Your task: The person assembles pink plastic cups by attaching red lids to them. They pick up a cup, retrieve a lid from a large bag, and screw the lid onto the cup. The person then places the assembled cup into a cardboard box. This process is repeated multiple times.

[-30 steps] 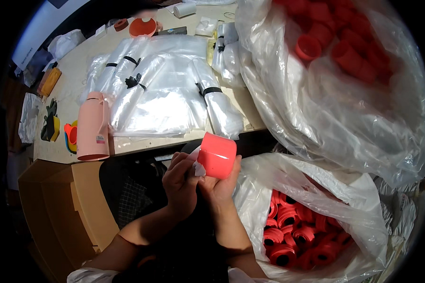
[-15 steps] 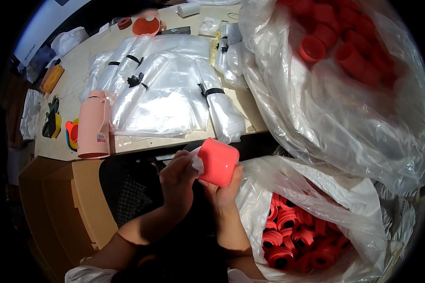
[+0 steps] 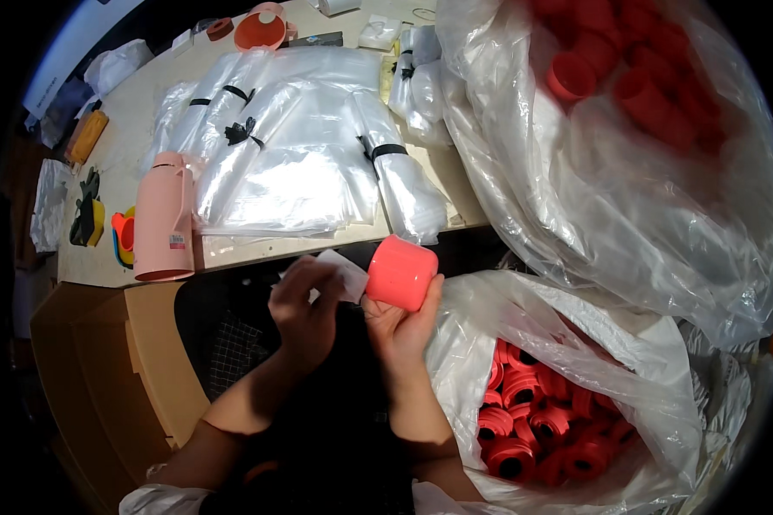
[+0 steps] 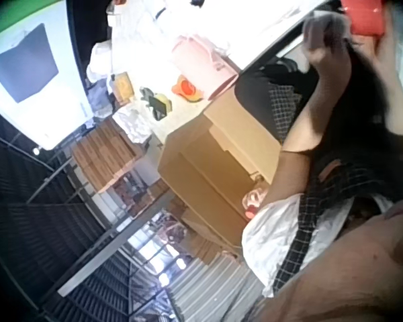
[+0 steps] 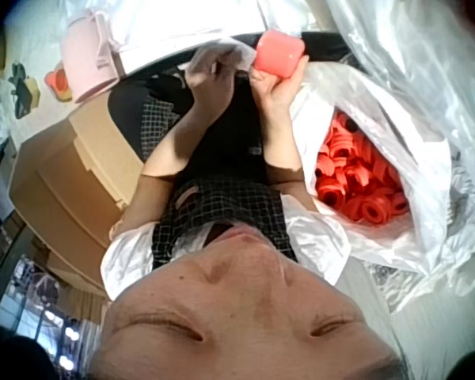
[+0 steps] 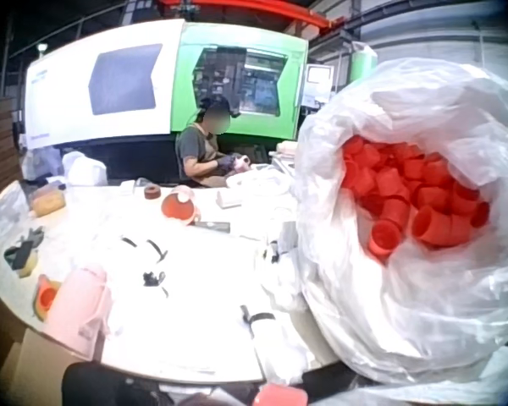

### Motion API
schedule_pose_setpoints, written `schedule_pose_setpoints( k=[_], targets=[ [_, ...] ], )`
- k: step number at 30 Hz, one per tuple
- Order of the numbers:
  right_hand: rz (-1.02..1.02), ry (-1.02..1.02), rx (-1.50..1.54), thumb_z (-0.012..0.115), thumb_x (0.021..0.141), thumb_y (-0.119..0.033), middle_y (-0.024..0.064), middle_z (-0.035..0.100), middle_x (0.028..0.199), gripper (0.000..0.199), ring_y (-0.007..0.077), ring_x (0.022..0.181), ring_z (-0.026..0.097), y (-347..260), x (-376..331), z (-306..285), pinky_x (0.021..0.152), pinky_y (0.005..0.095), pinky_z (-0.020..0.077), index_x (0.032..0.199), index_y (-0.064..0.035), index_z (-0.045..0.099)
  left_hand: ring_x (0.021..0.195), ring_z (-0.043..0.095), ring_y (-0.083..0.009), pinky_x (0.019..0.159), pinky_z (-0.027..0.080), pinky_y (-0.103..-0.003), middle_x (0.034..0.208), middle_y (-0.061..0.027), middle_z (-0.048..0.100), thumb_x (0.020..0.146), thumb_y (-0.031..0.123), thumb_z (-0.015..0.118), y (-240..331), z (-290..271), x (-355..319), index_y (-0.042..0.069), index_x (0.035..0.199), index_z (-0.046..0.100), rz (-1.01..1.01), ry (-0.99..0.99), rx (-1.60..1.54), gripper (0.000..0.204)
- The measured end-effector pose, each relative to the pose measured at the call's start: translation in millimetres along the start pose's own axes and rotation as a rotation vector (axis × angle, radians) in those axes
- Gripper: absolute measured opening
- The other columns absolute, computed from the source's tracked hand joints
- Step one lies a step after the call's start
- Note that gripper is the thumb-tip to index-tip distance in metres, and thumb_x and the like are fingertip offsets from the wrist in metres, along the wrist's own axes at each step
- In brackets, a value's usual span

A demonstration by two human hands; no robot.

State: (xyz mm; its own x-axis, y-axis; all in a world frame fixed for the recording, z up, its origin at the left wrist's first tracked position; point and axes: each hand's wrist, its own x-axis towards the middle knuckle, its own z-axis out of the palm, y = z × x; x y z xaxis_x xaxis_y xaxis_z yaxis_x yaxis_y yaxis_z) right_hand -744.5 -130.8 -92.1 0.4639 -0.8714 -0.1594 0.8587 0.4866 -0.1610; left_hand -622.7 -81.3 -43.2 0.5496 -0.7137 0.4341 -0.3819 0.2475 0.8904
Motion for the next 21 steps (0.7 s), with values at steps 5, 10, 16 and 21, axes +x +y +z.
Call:
schedule_pose_setpoints(
  k=[5, 10, 16, 21],
  targets=[
    [-0.156, 0.110, -0.120, 0.033, 0.107, -0.052, 0.0069, 0.062, 0.118, 0.055, 0.0215, 0.106, 0.062, 14, -4, 4, 0.087, 0.0352, 0.0530, 0.129, -0.0058, 0.051, 0.069, 0.064, -0.0281, 0.059, 0.051, -0.036, 0.080, -0.0111, 0.063, 0.075, 0.003, 0.078, -1, 12, -12, 0.005, 0.088, 0.068, 0.214, -0.098, 0.120, 0.017],
    [-0.219, 0.094, -0.258, 0.031, 0.107, -0.051, 0.0092, 0.060, 0.125, 0.057, 0.0206, 0.109, 0.061, 22, -4, 1, 0.090, 0.0358, 0.0529, 0.135, -0.0039, 0.048, 0.068, 0.063, -0.0283, 0.060, 0.051, -0.037, 0.079, -0.0106, 0.061, 0.076, 0.006, 0.078, -6, 15, -11, 0.006, 0.085, 0.068, 0.177, -0.072, 0.100, 0.013],
    [-0.123, 0.238, -0.517, 0.033, 0.105, -0.055, 0.0118, 0.057, 0.129, 0.061, 0.0188, 0.104, 0.060, 29, -9, 7, 0.073, 0.0308, 0.0535, 0.138, -0.0054, 0.047, 0.062, 0.059, -0.0190, 0.054, 0.045, -0.029, 0.074, -0.0074, 0.060, 0.082, 0.003, 0.072, -23, 13, 34, 0.002, 0.084, 0.067, -0.031, -0.061, 0.219, 0.005],
    [0.328, 0.043, 0.213, 0.040, 0.102, -0.049, 0.0108, 0.056, 0.110, 0.050, 0.0139, 0.076, 0.052, 18, 1, 3, 0.048, 0.0228, 0.0398, 0.128, -0.0089, 0.052, 0.059, 0.048, -0.0036, 0.056, 0.040, -0.021, 0.072, 0.0020, 0.057, 0.091, 0.003, 0.067, -19, -2, 51, -0.001, 0.090, 0.065, -0.537, 0.204, -0.371, 0.004]
  ],
)
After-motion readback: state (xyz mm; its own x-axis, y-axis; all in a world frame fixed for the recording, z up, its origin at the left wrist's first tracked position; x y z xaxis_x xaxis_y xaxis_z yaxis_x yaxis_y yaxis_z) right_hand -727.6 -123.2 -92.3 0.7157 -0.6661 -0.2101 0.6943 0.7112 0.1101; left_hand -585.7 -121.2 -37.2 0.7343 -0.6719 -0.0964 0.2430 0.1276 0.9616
